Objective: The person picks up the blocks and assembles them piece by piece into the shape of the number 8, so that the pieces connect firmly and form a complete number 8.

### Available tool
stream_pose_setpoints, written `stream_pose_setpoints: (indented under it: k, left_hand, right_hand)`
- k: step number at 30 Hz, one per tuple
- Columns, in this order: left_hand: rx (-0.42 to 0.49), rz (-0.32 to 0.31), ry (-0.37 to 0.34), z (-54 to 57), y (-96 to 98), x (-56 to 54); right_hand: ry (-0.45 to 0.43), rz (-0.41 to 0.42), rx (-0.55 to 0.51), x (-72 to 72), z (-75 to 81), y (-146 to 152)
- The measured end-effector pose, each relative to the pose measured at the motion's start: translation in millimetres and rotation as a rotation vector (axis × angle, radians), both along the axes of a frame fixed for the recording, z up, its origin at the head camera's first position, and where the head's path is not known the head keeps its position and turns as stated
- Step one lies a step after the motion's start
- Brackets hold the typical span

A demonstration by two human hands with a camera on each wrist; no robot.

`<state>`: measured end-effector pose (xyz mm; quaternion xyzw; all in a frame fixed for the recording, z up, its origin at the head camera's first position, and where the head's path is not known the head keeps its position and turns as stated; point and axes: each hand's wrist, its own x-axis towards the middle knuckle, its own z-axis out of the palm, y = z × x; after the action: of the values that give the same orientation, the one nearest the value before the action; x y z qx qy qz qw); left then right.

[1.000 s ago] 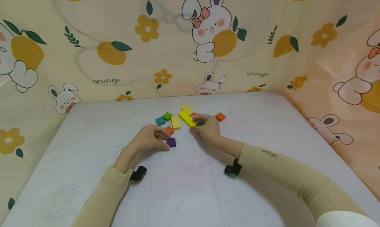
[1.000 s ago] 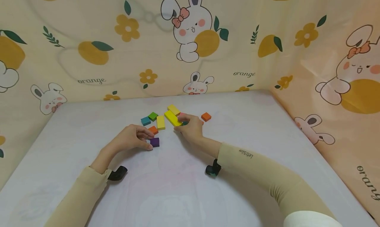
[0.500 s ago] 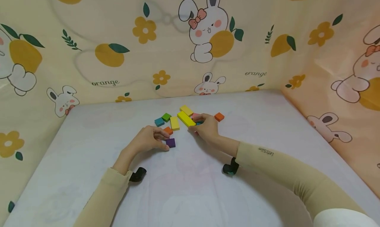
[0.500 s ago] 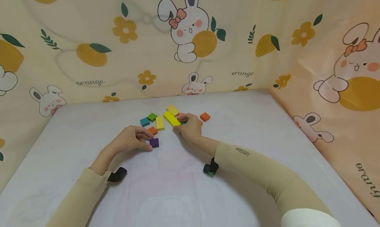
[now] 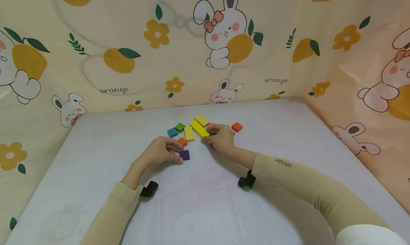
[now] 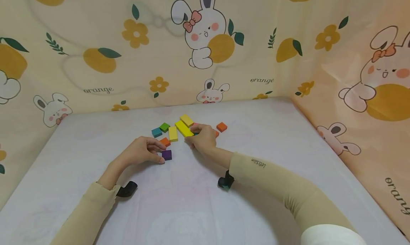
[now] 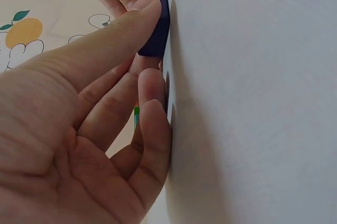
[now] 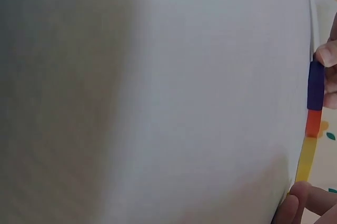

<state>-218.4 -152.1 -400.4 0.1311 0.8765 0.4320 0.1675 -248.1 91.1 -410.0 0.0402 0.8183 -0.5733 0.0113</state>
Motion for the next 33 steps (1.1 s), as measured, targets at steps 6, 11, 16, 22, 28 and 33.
stream_pose_setpoints:
  k: [6,11,16,22,28,33]
  left_hand:
    - [0.0,-0.001,-0.007,-0.3,0.8,-0.3]
    - [0.0,0.003,-0.005,-0.4,1.2,-0.8]
    - [-0.002,0.007,-0.009,-0.5,1.1,-0.6]
    - [-0.002,0.01,-0.02,0.3,2.3,0.0]
    - [-0.003,0.016,-0.019,0.4,1.7,0.1]
    - [0.003,0.004,-0.009,0.1,0.7,1.0]
  right_hand:
    - [-0.011,0.004,0.007,-0.6,0.9,1.9]
    - [-0.001,0.028,0.023,-2.3,2.0,2.8]
    - [0.011,0.053,0.06,-4.7,3.3,3.6]
    - [-0.004,0.037,0.121,-6.8,6.4,9.5]
    - [0.009,0.103,0.149,-8.2,10.4,13.6]
    - [0.062,0.169,0.233,-12.6,10.2,15.1]
